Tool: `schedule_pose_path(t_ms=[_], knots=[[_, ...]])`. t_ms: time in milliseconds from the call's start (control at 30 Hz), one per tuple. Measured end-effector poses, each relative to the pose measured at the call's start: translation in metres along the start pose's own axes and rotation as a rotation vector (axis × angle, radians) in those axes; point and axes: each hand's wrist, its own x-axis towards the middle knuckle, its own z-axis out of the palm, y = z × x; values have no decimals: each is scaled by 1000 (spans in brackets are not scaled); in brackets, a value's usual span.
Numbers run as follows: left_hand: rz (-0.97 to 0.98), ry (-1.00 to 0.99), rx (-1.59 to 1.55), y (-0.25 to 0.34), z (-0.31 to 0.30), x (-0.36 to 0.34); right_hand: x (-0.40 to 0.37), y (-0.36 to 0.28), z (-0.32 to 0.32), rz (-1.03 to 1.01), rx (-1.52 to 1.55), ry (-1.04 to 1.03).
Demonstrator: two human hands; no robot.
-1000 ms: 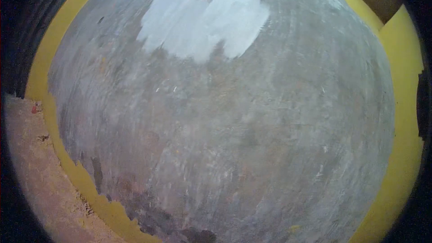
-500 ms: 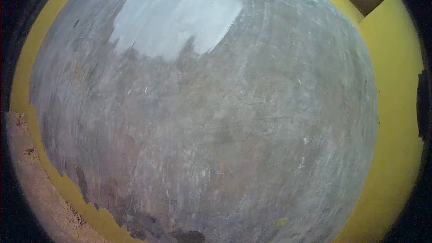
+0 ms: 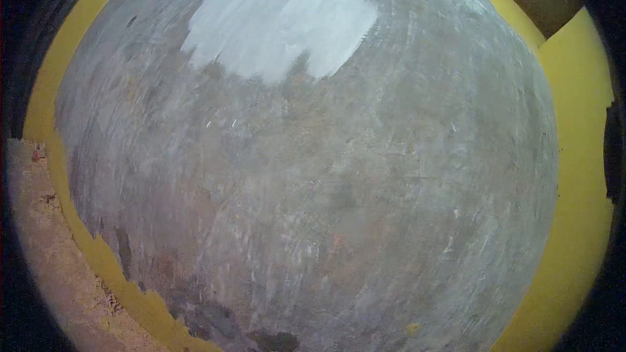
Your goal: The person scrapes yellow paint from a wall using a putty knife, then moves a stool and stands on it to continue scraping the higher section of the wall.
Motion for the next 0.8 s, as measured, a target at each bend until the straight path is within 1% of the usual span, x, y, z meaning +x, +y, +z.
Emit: schedule_pose_path(t_ms=[267, 367, 467, 500, 533, 567, 600, 633, 667, 700, 733, 800], knots=[[13, 257, 75, -18, 91, 9, -1, -10, 14, -43, -46, -100], [51, 376, 74, -21, 112, -2, -9, -12, 24, -59, -70, -185], [106, 509, 60, -17, 116, -25, -24, -14, 40, -78, -89, -295], [117, 412, 260, 1, 63, -18, -28, -16, 43, -82, -95, -325], [131, 423, 250, 16, 28, -11, -31, -18, 45, -86, -102, -349], [-8, 85, 163, 29, 1, -6, -35, -19, 47, -90, -107, -372], [-146, -256, 77, 32, 3, -9, -38, -20, 50, -93, -111, -392], [-131, -246, 73, 26, 6, -10, -42, -21, 52, -96, -115, -414], [105, 68, 331, 9, 44, -8, -47, -22, 55, -98, -118, -442], [341, 399, 582, 2, 64, -14, -55, -23, 60, -99, -118, -479], [367, 432, 574, 8, 55, -16, -66, -25, 67, -100, -115, -525], [293, 468, 776, 25, 21, -11, -95, -31, 84, -104, -103, -639]])
